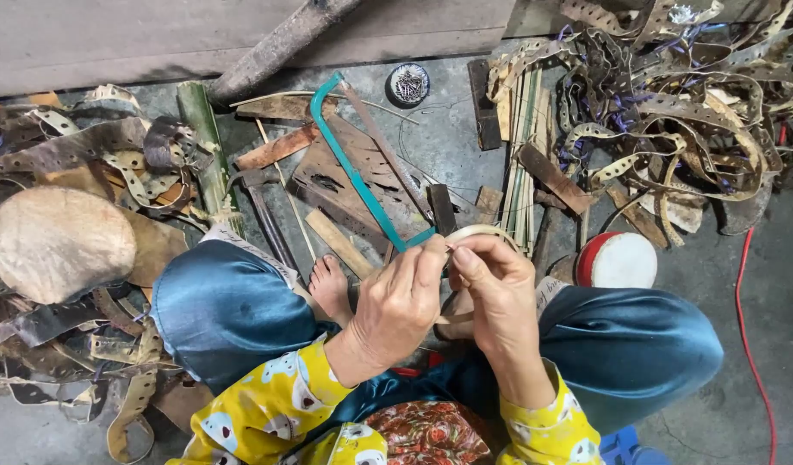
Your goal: Assembling a circular instrument component by weaving and wrapping thin wooden strips around a frame.
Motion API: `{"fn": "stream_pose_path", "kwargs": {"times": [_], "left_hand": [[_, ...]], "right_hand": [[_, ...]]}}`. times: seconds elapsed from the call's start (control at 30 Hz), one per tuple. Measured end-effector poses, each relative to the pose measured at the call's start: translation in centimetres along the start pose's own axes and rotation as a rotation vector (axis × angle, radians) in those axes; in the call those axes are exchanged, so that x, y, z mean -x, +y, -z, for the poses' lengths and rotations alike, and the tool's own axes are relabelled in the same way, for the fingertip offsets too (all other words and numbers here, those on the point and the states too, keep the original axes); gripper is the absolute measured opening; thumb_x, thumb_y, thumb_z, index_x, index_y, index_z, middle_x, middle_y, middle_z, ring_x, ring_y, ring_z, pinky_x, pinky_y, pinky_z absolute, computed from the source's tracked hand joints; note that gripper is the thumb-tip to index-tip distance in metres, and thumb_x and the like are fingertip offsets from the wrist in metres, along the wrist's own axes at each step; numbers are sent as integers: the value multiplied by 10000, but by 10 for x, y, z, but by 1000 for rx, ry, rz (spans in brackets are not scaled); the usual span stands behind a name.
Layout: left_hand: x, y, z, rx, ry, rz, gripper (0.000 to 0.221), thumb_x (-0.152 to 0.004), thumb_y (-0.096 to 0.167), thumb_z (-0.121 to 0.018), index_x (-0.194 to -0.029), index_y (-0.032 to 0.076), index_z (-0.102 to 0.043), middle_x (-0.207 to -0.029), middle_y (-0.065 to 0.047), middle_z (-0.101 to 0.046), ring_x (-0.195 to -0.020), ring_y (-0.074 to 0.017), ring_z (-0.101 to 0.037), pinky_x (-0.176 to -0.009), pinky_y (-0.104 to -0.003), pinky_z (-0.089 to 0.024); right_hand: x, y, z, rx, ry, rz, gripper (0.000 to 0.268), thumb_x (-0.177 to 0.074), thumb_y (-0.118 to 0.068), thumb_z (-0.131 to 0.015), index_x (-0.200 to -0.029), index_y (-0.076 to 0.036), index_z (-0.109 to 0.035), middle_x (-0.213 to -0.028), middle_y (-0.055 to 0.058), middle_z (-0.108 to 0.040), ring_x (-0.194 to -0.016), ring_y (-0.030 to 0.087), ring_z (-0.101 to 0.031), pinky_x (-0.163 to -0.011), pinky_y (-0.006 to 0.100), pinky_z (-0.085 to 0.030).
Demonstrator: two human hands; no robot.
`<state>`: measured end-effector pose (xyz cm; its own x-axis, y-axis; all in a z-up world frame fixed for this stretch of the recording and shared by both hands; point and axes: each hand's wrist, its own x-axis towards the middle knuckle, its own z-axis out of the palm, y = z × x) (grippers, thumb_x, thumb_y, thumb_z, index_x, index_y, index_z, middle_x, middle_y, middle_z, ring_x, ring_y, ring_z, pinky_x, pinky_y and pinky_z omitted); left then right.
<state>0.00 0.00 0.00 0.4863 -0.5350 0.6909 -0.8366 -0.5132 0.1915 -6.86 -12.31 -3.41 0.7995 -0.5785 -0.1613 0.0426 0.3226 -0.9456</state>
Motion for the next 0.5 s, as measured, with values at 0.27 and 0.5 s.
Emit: {"fn": "stream_pose_path", "kwargs": {"times": [0.27,0.5], "left_hand": [[4,-3,-7,15,-55,44,192,-994,79,-623,-1150,-32,-628,-780,-78,-606,-610,-209,-684,-533,-281,-572],[6,-3,-8,-4,-123,98,173,-994,125,-645,-1113,4,-608,-777,-53,-595,-580,-192,-680,-527,-272,-569]], "right_hand": [[1,-13,-22,222,67,217,69,-915,-23,-749,-942,39,-737,-847,102,-697,-727,99,-605,-612,237,-541],[1,-15,-35,327,132,279,27,-898,1,-761,-914,21,-752,-810,101,-690,-725,102,-609,-643,253,-557]]}}
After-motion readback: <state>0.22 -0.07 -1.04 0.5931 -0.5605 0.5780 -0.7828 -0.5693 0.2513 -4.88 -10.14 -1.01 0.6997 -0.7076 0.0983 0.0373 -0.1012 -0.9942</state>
